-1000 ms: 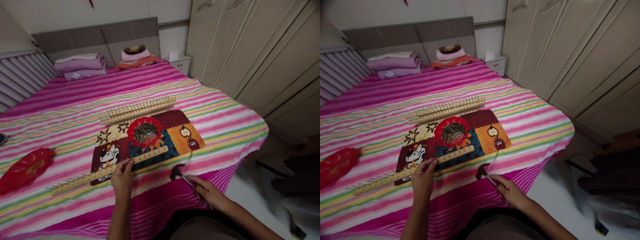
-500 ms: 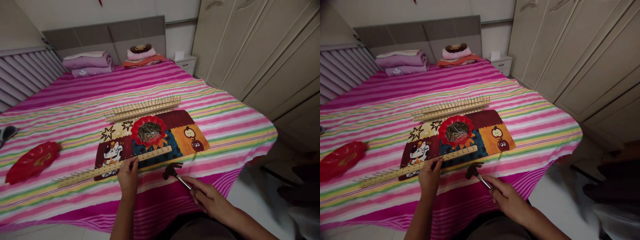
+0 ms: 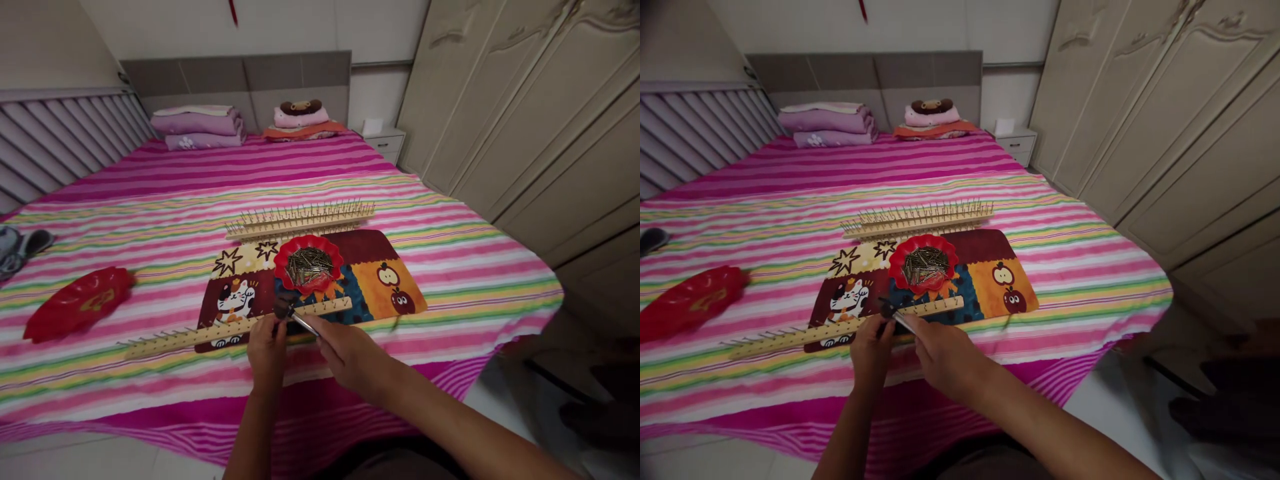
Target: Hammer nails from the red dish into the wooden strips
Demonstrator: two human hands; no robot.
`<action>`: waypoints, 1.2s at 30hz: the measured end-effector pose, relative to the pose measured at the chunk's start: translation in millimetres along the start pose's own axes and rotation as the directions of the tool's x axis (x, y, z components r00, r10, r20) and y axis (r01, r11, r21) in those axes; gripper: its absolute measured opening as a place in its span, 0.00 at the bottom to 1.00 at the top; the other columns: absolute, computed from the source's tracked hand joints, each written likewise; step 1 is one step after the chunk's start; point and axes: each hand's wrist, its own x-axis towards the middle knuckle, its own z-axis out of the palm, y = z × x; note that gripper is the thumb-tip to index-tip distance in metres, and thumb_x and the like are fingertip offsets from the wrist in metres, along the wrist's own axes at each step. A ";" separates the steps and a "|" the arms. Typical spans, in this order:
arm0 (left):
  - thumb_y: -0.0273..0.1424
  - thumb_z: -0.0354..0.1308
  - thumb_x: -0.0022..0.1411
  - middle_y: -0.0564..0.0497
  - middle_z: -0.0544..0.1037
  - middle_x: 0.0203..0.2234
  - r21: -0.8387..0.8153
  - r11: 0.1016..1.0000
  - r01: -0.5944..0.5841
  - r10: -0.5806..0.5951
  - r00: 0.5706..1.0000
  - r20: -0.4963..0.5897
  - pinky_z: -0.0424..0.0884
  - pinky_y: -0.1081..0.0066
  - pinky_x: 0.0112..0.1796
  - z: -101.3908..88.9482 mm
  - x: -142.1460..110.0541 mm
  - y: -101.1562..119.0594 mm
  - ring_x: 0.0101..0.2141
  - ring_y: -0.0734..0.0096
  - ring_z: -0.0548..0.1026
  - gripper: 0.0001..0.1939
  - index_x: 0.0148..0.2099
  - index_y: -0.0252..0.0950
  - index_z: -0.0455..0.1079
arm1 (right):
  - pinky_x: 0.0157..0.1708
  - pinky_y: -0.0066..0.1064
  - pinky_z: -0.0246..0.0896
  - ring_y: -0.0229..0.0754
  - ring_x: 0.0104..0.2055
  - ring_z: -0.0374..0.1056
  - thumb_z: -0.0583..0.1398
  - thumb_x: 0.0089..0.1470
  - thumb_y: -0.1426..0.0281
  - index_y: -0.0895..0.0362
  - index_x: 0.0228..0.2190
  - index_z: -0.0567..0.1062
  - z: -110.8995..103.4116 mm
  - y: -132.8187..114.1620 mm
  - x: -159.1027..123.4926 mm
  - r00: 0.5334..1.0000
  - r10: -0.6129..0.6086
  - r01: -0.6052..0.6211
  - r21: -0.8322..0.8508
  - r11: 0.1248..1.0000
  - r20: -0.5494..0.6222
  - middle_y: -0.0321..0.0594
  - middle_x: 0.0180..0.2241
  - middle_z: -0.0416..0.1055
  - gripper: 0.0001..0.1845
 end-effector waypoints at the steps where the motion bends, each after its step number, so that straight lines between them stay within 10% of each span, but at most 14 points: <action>1: 0.31 0.52 0.56 0.49 0.74 0.27 0.009 1.000 -0.002 0.002 1.000 0.006 0.65 0.69 0.37 -0.2 -0.2 -0.1 0.33 0.66 0.71 0.06 0.29 0.39 0.68 | 0.52 0.41 0.63 0.48 0.56 0.67 0.49 0.59 0.78 0.56 0.61 0.58 0.3 0.0 -0.1 1.000 0.004 -0.004 -0.004 1.000 0.019 0.47 0.54 0.71 0.29; 9: 0.33 0.52 0.57 0.49 0.76 0.30 -0.013 1.000 -0.018 0.017 1.000 -0.014 0.66 0.67 0.39 3.6 0.5 -3.7 0.35 0.66 0.72 0.07 0.31 0.39 0.69 | 0.53 0.37 0.63 0.42 0.52 0.70 0.49 0.62 0.74 0.49 0.59 0.63 -21.0 0.0 -47.1 0.993 0.119 -0.122 0.230 0.966 0.026 0.38 0.52 0.73 0.25; 19: 0.38 0.52 0.60 0.48 0.76 0.33 0.072 0.992 -0.106 0.113 0.989 -0.100 0.67 0.69 0.39 -16.6 11.3 28.6 0.35 0.67 0.73 0.11 0.37 0.38 0.71 | 0.48 0.39 0.66 0.50 0.48 0.71 0.54 0.57 0.61 0.55 0.52 0.73 6.7 95.0 -135.3 0.854 0.519 -0.481 0.416 0.772 0.024 0.44 0.46 0.76 0.24; 24: 0.34 0.53 0.57 0.49 0.77 0.31 0.187 0.968 -0.169 0.133 0.972 0.193 0.66 0.69 0.37 0.4 66.8 65.1 0.35 0.65 0.73 0.09 0.33 0.39 0.73 | 0.12 0.21 0.50 0.32 0.13 0.56 0.53 0.55 0.60 0.55 0.54 0.70 15.2 103.2 -137.7 0.740 0.659 -0.603 0.562 0.566 0.131 0.28 0.18 0.62 0.27; 30: 0.29 0.51 0.57 0.46 0.79 0.36 0.416 0.870 -0.264 0.009 0.853 0.522 0.66 0.70 0.36 45.0 111.2 88.7 0.37 0.64 0.74 0.12 0.37 0.39 0.76 | 0.10 0.20 0.45 0.31 0.13 0.51 0.52 0.52 0.59 0.57 0.54 0.68 14.5 102.8 -134.3 0.724 0.666 -0.616 0.601 0.509 0.178 0.26 0.17 0.57 0.30; 36: 0.29 0.51 0.56 0.43 0.80 0.35 0.487 0.829 -0.275 -0.061 0.822 0.567 0.67 0.68 0.34 58.9 120.7 88.9 0.37 0.60 0.76 0.13 0.38 0.40 0.76 | 0.11 0.21 0.45 0.31 0.13 0.51 0.53 0.52 0.62 0.56 0.52 0.71 12.0 100.7 -133.6 0.736 0.653 -0.606 0.602 0.520 0.176 0.27 0.18 0.59 0.26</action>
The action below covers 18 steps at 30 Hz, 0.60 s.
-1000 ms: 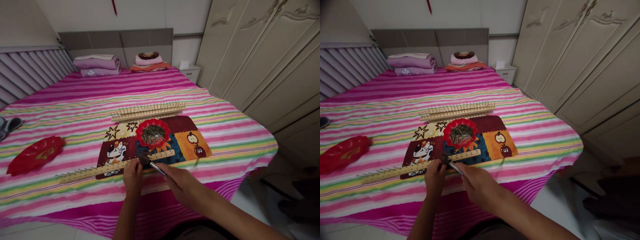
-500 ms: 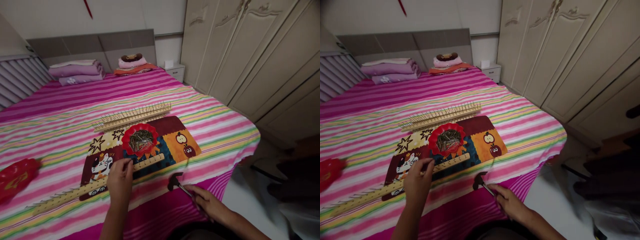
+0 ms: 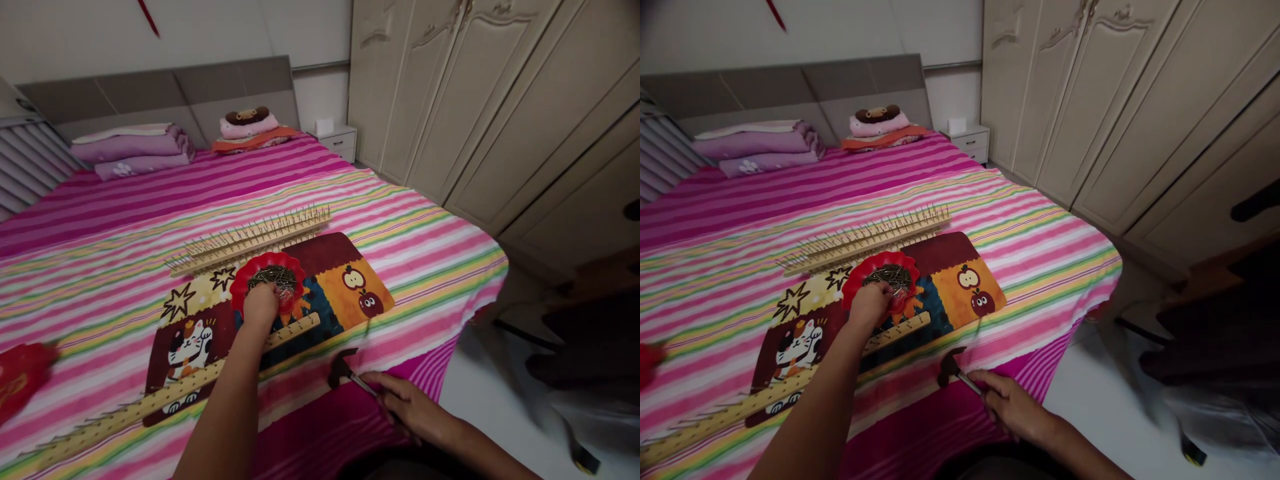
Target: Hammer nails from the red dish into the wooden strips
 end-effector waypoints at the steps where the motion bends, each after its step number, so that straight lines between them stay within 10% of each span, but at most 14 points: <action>1: 0.29 0.51 0.56 0.43 0.80 0.35 0.004 1.000 0.000 0.000 1.000 0.001 0.67 0.68 0.35 0.2 1.2 -1.0 0.37 0.60 0.76 0.12 0.37 0.40 0.76 | 0.11 0.21 0.45 0.32 0.13 0.52 0.53 0.52 0.62 0.55 0.51 0.71 -0.5 0.0 0.1 1.000 -0.003 0.003 0.001 1.000 -0.001 0.28 0.18 0.59 0.25; 13: 0.28 0.52 0.53 0.39 0.80 0.32 -0.020 1.000 -0.011 0.012 0.999 0.040 0.67 0.67 0.35 -12.0 -0.3 -1.8 0.35 0.60 0.76 0.09 0.31 0.35 0.74 | 0.09 0.19 0.45 0.30 0.12 0.52 0.52 0.53 0.63 0.57 0.53 0.70 -0.9 2.1 2.7 1.000 -0.009 0.009 -0.011 1.000 0.010 0.28 0.18 0.60 0.27; 16: 0.31 0.53 0.53 0.47 0.77 0.24 -0.328 0.944 0.033 -0.068 0.993 -0.096 0.67 0.68 0.33 -28.6 -20.9 -20.6 0.28 0.66 0.74 0.07 0.29 0.36 0.72 | 0.09 0.19 0.46 0.29 0.12 0.52 0.52 0.52 0.63 0.57 0.53 0.69 -0.2 -1.7 0.5 1.000 -0.002 0.002 -0.008 1.000 0.005 0.27 0.18 0.60 0.27; 18: 0.36 0.57 0.49 0.51 0.75 0.21 -0.655 0.754 0.045 -0.186 0.971 -0.148 0.68 0.69 0.30 -37.5 -42.3 -37.2 0.24 0.69 0.72 0.10 0.31 0.35 0.71 | 0.09 0.19 0.45 0.29 0.12 0.52 0.52 0.52 0.62 0.57 0.54 0.68 0.3 -3.7 -0.9 1.000 0.005 -0.005 -0.007 1.000 0.005 0.26 0.17 0.58 0.28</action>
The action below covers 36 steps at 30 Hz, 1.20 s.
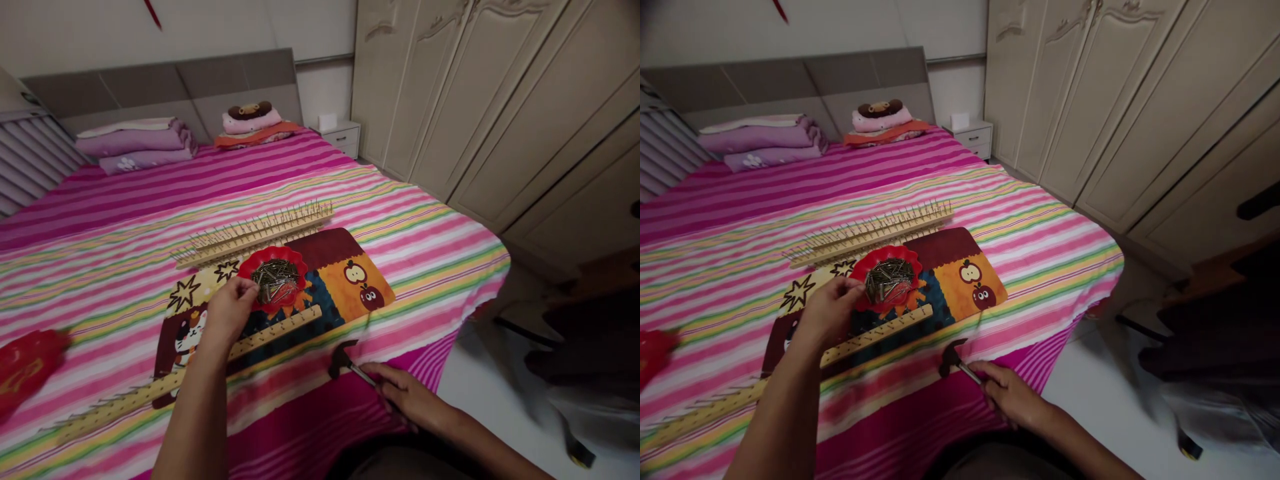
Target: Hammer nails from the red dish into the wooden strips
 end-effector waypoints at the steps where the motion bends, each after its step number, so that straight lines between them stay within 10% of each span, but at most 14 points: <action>1: 0.38 0.60 0.46 0.53 0.74 0.21 -0.197 0.979 0.049 -0.056 0.998 -0.034 0.68 0.70 0.29 -9.7 -10.2 -5.3 0.24 0.71 0.71 0.14 0.33 0.35 0.72 | 0.09 0.18 0.45 0.29 0.12 0.52 0.52 0.52 0.62 0.57 0.54 0.68 0.3 -0.4 -0.4 1.000 0.007 -0.007 -0.001 1.000 -0.005 0.26 0.17 0.58 0.29; 4: 0.38 0.67 0.35 0.54 0.75 0.23 -0.567 0.808 0.159 -0.238 0.969 -0.068 0.70 0.72 0.28 -27.8 -44.4 -25.7 0.23 0.74 0.71 0.24 0.37 0.33 0.72 | 0.08 0.18 0.43 0.29 0.10 0.49 0.52 0.52 0.60 0.57 0.56 0.65 1.1 1.9 -0.1 0.998 0.055 -0.055 -0.005 0.998 -0.020 0.23 0.15 0.55 0.31; 10: 0.36 0.69 0.30 0.53 0.75 0.22 -0.699 0.674 0.240 -0.417 0.904 -0.092 0.69 0.73 0.26 -19.8 -88.4 -73.1 0.25 0.73 0.73 0.20 0.29 0.33 0.72 | 0.07 0.19 0.43 0.29 0.10 0.49 0.52 0.50 0.59 0.58 0.58 0.62 2.6 10.4 1.9 0.995 0.094 -0.094 -0.004 0.996 -0.042 0.23 0.16 0.57 0.35; 27: 0.43 0.64 0.41 0.53 0.77 0.24 -0.540 0.819 0.196 -0.400 0.869 -0.292 0.69 0.69 0.32 20.5 -88.4 -100.1 0.27 0.71 0.72 0.17 0.31 0.35 0.75 | 0.07 0.18 0.42 0.29 0.11 0.49 0.53 0.49 0.59 0.57 0.57 0.64 4.3 9.4 0.5 0.996 0.067 -0.066 0.018 0.998 -0.062 0.25 0.17 0.59 0.34; 36: 0.42 0.60 0.48 0.52 0.77 0.29 -0.240 0.969 0.064 -0.165 0.889 -0.427 0.68 0.65 0.43 27.2 -91.5 -103.3 0.35 0.67 0.73 0.11 0.28 0.39 0.74 | 0.12 0.23 0.54 0.35 0.15 0.59 0.53 0.53 0.60 0.56 0.55 0.68 2.6 11.0 0.2 0.998 -0.010 0.002 -0.113 0.994 -0.066 0.31 0.18 0.65 0.30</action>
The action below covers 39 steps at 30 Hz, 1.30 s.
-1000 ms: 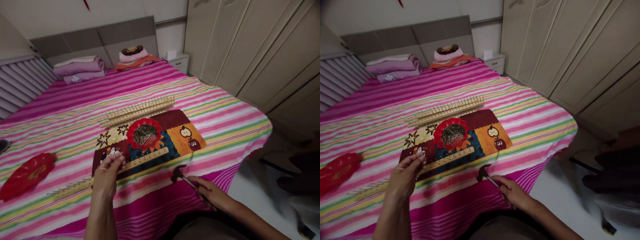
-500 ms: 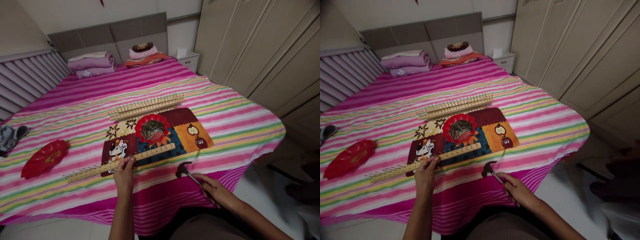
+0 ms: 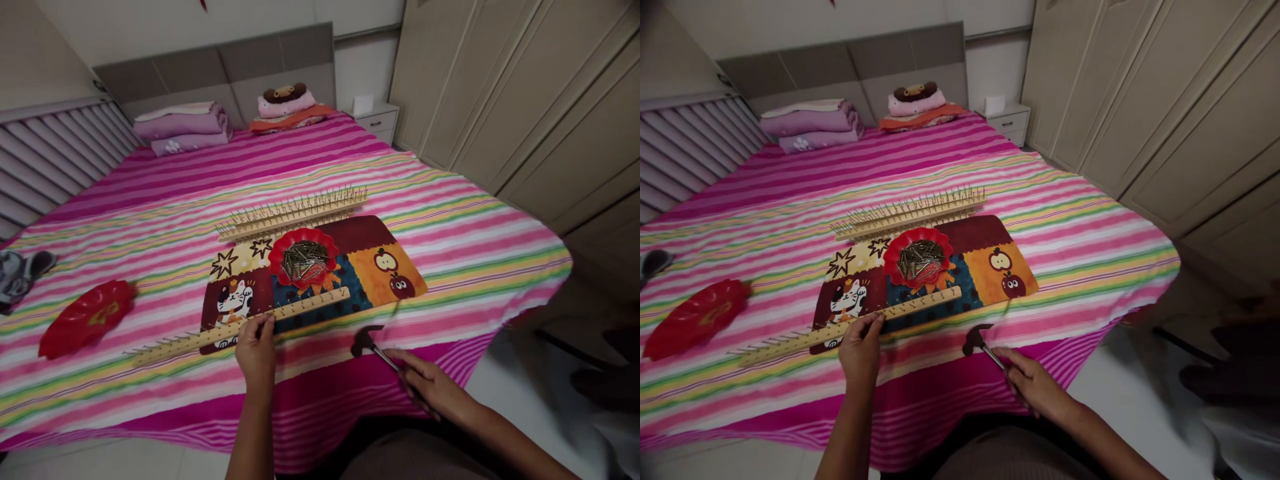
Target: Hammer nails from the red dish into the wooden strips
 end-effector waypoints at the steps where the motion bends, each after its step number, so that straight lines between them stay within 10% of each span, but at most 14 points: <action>1: 0.42 0.59 0.49 0.51 0.76 0.28 0.030 0.998 -0.048 0.048 0.999 -0.015 0.69 0.65 0.42 0.2 -0.4 -0.4 0.35 0.67 0.73 0.11 0.28 0.39 0.73 | 0.17 0.26 0.61 0.38 0.20 0.66 0.54 0.53 0.60 0.55 0.54 0.70 0.2 -3.3 -1.8 0.998 -0.058 0.058 -0.039 0.998 0.001 0.35 0.23 0.71 0.28; 5: 0.41 0.57 0.53 0.51 0.75 0.28 0.083 0.982 -0.169 0.171 0.985 -0.024 0.68 0.66 0.40 0.8 -1.9 -4.3 0.34 0.67 0.72 0.11 0.29 0.40 0.73 | 0.44 0.36 0.66 0.47 0.45 0.70 0.55 0.57 0.62 0.53 0.52 0.73 8.4 -36.7 -12.8 0.960 -0.272 0.279 -0.123 0.952 0.069 0.42 0.43 0.76 0.22; 11: 0.37 0.55 0.56 0.51 0.74 0.28 0.109 0.961 -0.255 0.256 0.967 0.003 0.67 0.68 0.38 2.1 -4.6 -9.9 0.34 0.68 0.71 0.09 0.30 0.40 0.71 | 0.45 0.34 0.65 0.42 0.41 0.72 0.50 0.61 0.72 0.54 0.57 0.66 41.0 -121.2 -10.0 0.865 -0.471 0.499 -0.202 0.842 0.174 0.36 0.30 0.76 0.23; 18: 0.33 0.53 0.57 0.51 0.72 0.27 0.136 0.949 -0.284 0.283 0.959 0.032 0.65 0.70 0.36 3.2 -6.8 -10.0 0.32 0.68 0.69 0.07 0.29 0.40 0.69 | 0.52 0.42 0.63 0.47 0.54 0.67 0.48 0.61 0.75 0.53 0.61 0.59 74.7 -166.5 21.2 0.672 -0.688 0.738 -0.323 0.593 0.273 0.44 0.54 0.71 0.26; 26: 0.32 0.52 0.57 0.51 0.72 0.28 0.113 0.961 -0.254 0.251 0.967 0.035 0.66 0.70 0.37 5.8 -6.3 -11.0 0.33 0.69 0.69 0.07 0.28 0.39 0.68 | 0.50 0.37 0.64 0.45 0.50 0.70 0.48 0.61 0.75 0.53 0.58 0.63 65.9 -160.0 8.6 0.742 -0.605 0.670 -0.305 0.677 0.287 0.42 0.47 0.75 0.25; 31: 0.38 0.56 0.54 0.50 0.74 0.31 0.036 0.983 -0.182 0.180 0.983 0.035 0.68 0.68 0.37 -1.9 -10.1 -11.4 0.32 0.68 0.71 0.11 0.36 0.39 0.73 | 0.46 0.34 0.64 0.45 0.46 0.70 0.49 0.60 0.69 0.55 0.57 0.67 37.4 -120.0 -11.7 0.864 -0.465 0.501 -0.234 0.833 0.194 0.42 0.39 0.76 0.24; 35: 0.43 0.56 0.53 0.49 0.74 0.31 0.055 0.998 -0.033 0.042 0.984 -0.172 0.69 0.67 0.39 -47.1 -4.8 -32.9 0.33 0.67 0.71 0.16 0.39 0.38 0.73 | 0.37 0.35 0.66 0.49 0.38 0.70 0.52 0.56 0.60 0.54 0.54 0.72 19.0 -59.7 -16.5 0.956 -0.272 0.290 -0.226 0.930 0.110 0.43 0.35 0.75 0.26; 39: 0.40 0.56 0.51 0.50 0.72 0.31 0.052 0.976 0.210 -0.153 0.840 -0.521 0.68 0.61 0.44 -111.2 30.5 -71.1 0.32 0.68 0.71 0.23 0.47 0.33 0.71 | 0.20 0.30 0.60 0.43 0.21 0.62 0.53 0.54 0.54 0.54 0.55 0.71 7.1 -7.2 -20.0 0.996 -0.088 0.087 -0.139 0.986 0.000 0.36 0.19 0.65 0.30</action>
